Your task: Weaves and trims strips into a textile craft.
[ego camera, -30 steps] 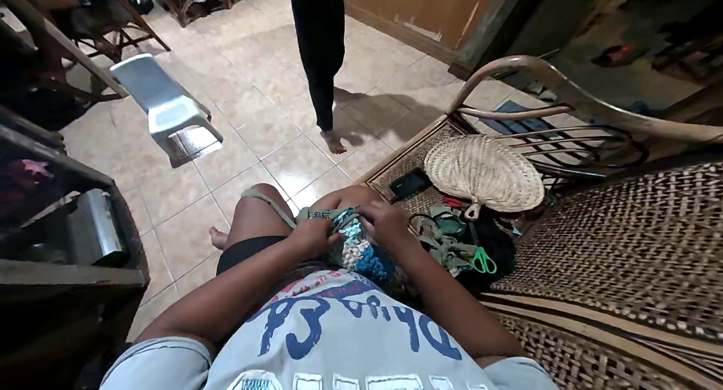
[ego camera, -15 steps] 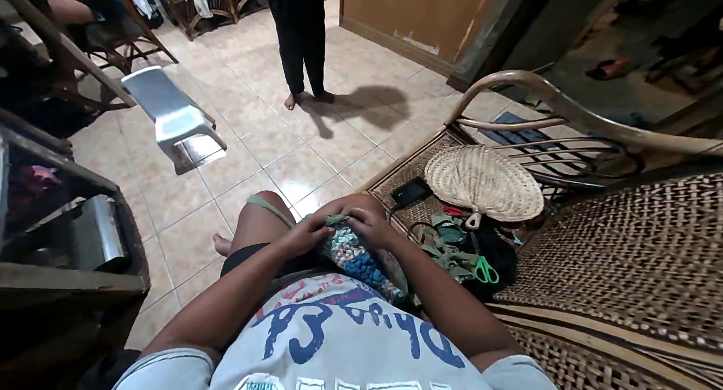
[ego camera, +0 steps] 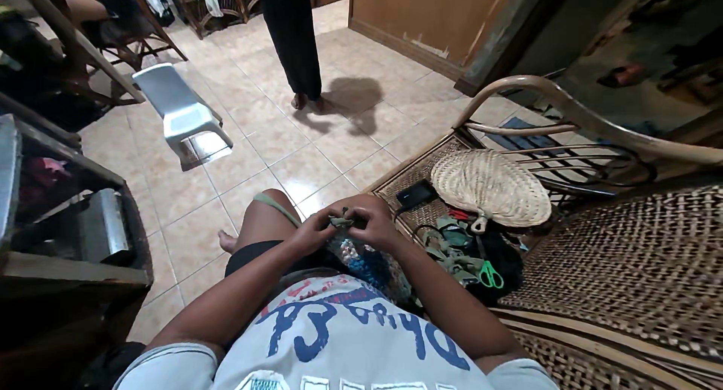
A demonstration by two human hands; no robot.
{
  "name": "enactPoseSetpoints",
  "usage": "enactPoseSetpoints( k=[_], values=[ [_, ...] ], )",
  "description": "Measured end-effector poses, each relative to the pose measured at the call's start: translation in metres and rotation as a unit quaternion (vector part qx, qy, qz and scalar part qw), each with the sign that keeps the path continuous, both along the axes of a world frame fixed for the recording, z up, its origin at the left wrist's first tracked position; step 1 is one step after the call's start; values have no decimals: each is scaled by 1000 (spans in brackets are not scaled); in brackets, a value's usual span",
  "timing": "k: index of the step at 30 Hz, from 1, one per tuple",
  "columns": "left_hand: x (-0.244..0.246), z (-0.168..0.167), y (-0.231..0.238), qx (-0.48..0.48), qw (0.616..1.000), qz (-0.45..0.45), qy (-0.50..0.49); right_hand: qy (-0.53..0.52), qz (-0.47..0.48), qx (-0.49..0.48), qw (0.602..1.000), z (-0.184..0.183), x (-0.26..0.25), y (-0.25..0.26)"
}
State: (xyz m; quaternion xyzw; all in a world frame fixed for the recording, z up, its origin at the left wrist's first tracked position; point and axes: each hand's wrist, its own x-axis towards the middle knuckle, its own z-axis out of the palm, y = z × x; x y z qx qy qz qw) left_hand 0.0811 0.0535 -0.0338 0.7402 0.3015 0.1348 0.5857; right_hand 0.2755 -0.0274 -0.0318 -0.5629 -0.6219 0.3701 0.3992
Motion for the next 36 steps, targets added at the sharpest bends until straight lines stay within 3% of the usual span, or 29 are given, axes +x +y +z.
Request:
enactPoseSetpoints(
  k=[4, 8, 17, 22, 26, 32, 36],
  values=[
    [2, 3, -4, 21, 999, 15, 35, 25, -50, 67, 996, -14, -6, -2],
    [4, 5, -4, 17, 998, 11, 55, 80, -95, 54, 991, -18, -12, -3],
    [12, 0, -16, 20, 997, 67, 28, 47, -50, -40, 997, 0, 4, -5],
    [15, -1, -18, -5, 996, 90, 21, 4, -64, -27, 998, -3, 4, -1],
    [14, -9, -17, -1, 994, 112, 10, 2, -98, 43, 994, -9, -4, -2],
    [12, -8, -19, 69, 991, 117, 5, 41, -97, -10, 994, -10, -6, -7],
    [12, -11, -21, 61, 991, 120, -2, 39, -80, -39, 995, -11, -6, -11]
  ],
)
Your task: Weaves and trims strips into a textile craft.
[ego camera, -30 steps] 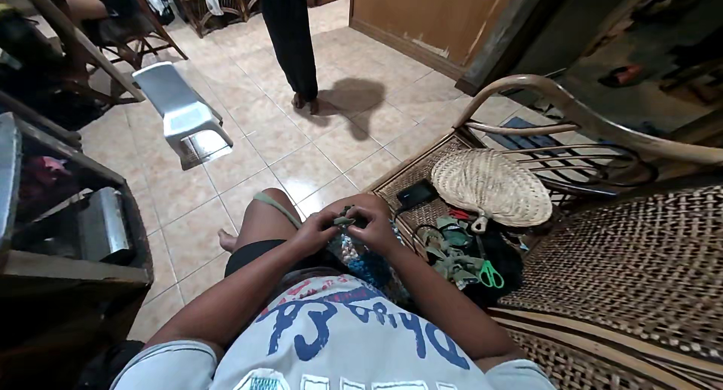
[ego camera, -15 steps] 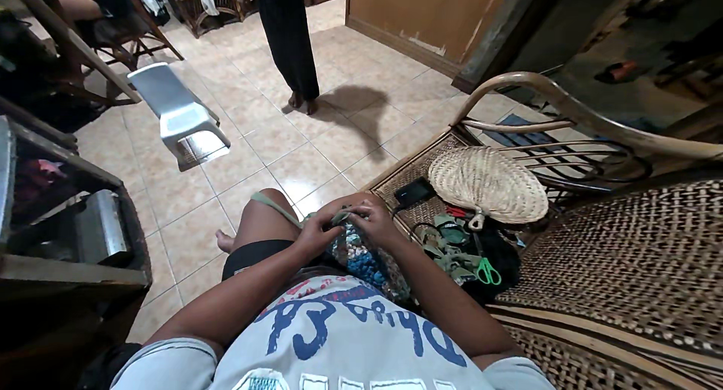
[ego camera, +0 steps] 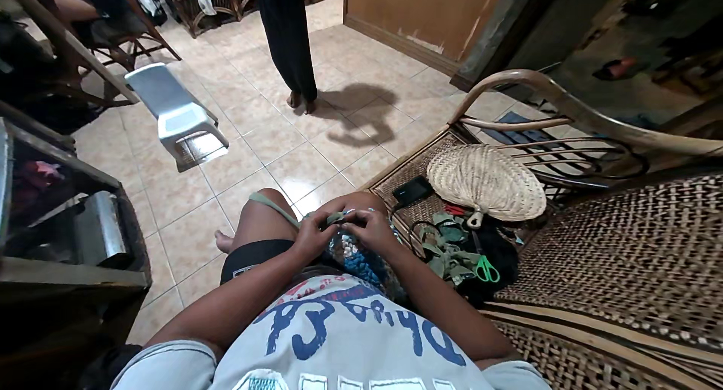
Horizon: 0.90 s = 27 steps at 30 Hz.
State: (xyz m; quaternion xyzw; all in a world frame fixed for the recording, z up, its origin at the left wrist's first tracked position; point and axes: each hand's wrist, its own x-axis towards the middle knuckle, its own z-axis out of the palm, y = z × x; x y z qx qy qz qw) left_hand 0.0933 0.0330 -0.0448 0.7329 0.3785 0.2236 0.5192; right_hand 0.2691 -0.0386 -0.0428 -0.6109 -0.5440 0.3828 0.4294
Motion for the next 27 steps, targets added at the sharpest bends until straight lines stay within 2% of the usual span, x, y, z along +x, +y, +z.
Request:
enactPoseSetpoints(
  k=[5, 9, 13, 17, 20, 22, 24, 27],
  values=[
    [0, 0, -1, -29, 1000, -5, 0, -34, -37, 18, 999, 2, -9, -3],
    [1, 8, -3, 70, 995, -27, 73, -15, -100, 69, 993, -5, -21, -4],
    [3, 13, -3, 106, 986, -40, 125, 62, -80, 50, 994, -9, -19, -1],
    [5, 17, -4, 120, 977, -49, 170, 97, -43, 24, 994, -8, -10, 3],
    [3, 17, -1, 111, 979, -63, 160, 104, -32, 31, 994, -10, -9, 4],
    [0, 16, 2, 56, 989, -61, 124, 83, -22, 35, 996, -10, -7, 4],
    [-2, 12, 3, -52, 996, -38, 59, 53, -15, 36, 998, -10, -5, 3],
    [-4, 5, 3, -221, 975, -4, -33, 5, -25, 57, 998, -12, -4, 0]
  ],
)
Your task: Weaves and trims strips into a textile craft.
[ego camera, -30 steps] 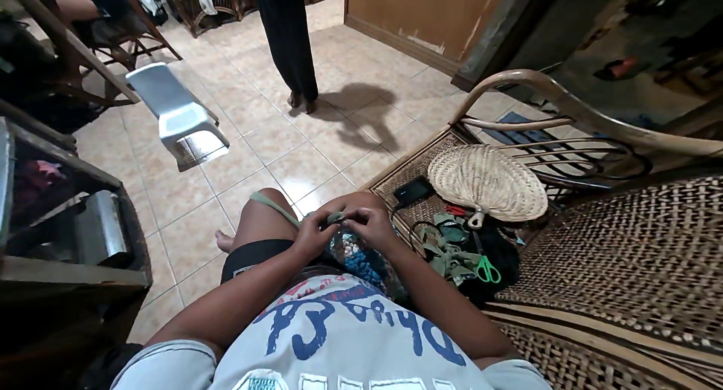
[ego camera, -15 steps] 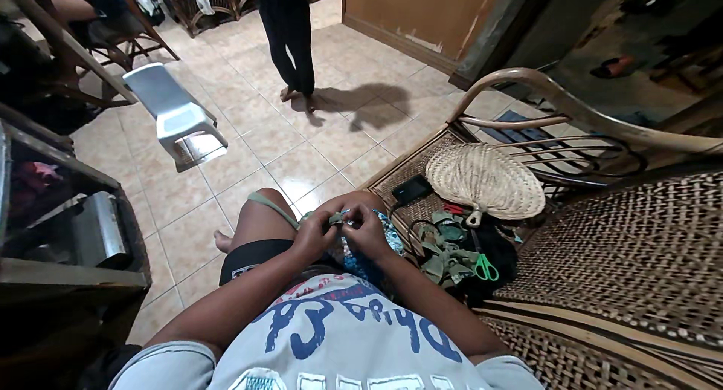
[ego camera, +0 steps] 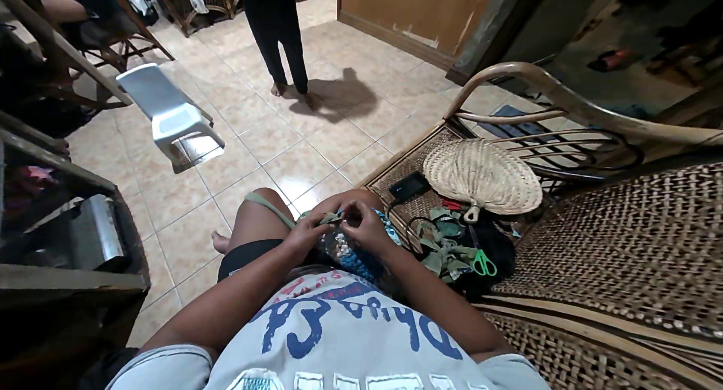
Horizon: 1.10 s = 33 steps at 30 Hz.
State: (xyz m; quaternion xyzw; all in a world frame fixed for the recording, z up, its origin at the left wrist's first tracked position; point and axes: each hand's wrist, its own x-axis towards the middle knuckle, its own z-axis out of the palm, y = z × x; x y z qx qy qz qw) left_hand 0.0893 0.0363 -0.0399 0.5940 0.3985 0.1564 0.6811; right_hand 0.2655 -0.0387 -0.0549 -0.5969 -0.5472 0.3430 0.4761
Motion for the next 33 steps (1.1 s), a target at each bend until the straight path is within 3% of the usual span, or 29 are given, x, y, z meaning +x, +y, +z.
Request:
enactPoseSetpoints(
  k=[5, 8, 13, 18, 22, 25, 28, 33],
  values=[
    [-2, -2, -1, -101, 994, 9, -37, -176, -46, 99, 978, -15, -13, -13],
    [-2, -4, -2, -110, 992, 17, -53, -164, -70, 102, 979, -19, -22, -21],
    [-1, -7, -4, -44, 998, 19, -49, -181, -125, 114, 969, -17, -30, -20],
    [-1, -10, -5, 34, 998, 12, -46, -263, -145, 180, 937, -27, -30, -14],
    [1, -8, -4, 105, 994, -23, 23, -283, -120, 171, 936, -28, -27, -14],
    [0, -6, 0, 185, 976, -77, 87, -214, -72, 99, 969, -15, -22, -21],
    [-2, -5, 2, 213, 964, -113, 109, -43, -5, -33, 999, 6, -8, -28],
    [-1, 0, -2, 299, 937, -146, 102, 209, 13, -141, 968, 15, 5, -30]
  ],
)
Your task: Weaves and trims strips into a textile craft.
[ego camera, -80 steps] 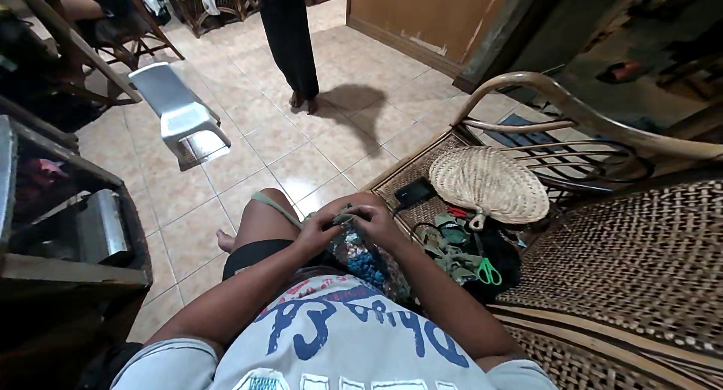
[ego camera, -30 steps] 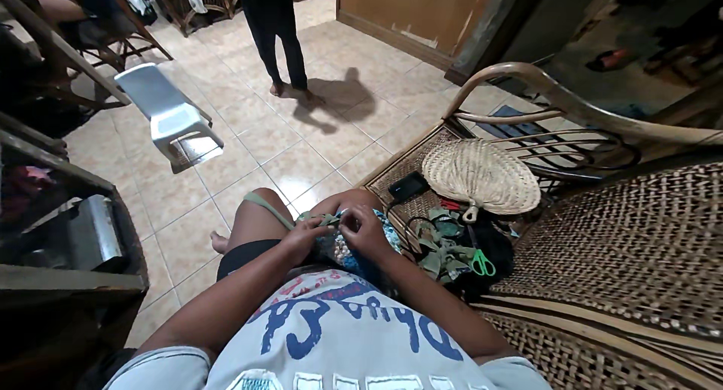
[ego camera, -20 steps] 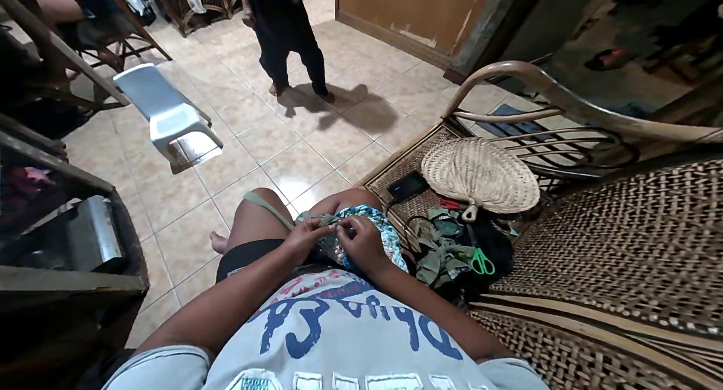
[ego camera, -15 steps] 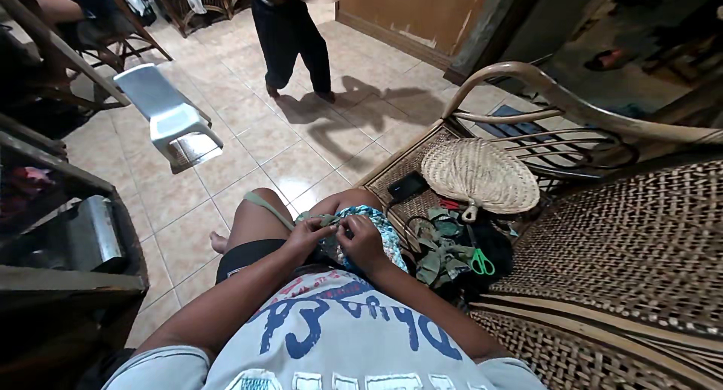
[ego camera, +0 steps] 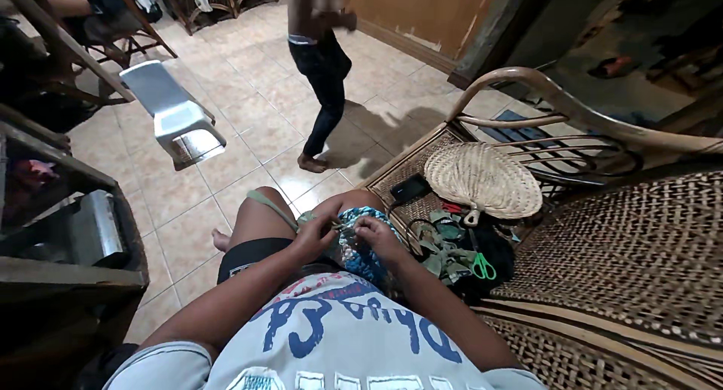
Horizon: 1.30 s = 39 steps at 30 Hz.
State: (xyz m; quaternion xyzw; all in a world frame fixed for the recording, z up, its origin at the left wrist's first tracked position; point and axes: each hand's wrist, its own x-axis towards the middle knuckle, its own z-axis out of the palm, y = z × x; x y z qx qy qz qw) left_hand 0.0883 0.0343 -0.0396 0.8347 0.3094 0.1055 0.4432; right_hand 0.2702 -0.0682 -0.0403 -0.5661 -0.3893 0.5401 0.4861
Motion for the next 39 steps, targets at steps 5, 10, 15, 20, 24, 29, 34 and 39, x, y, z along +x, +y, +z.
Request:
enactPoseSetpoints(
  k=[5, 10, 15, 20, 24, 29, 34, 39],
  values=[
    [0, 2, -1, -20, 1000, 1, -2, 51, 7, 23, 998, -5, -3, 2],
    [-3, -8, 1, -78, 996, 29, -27, -75, -45, 92, 992, -17, -14, 2],
    [-1, -4, -3, -2, 999, 9, -45, -175, -128, 141, 966, -26, -33, 2],
    [-1, -1, -5, 25, 999, 6, -23, -170, -51, 105, 978, -14, -24, 5],
    [-1, 2, -3, -1, 999, 43, 3, -126, 22, 74, 989, 4, -13, 1],
    [-6, -1, 4, -17, 999, 32, -10, -185, -5, 71, 980, 15, -3, -2],
    [-6, 0, 1, -26, 999, 24, -32, -222, -152, 210, 940, -8, -5, 5],
    [-5, -5, 4, -38, 998, 38, -40, 155, -75, 13, 985, 32, -22, -10]
  ],
)
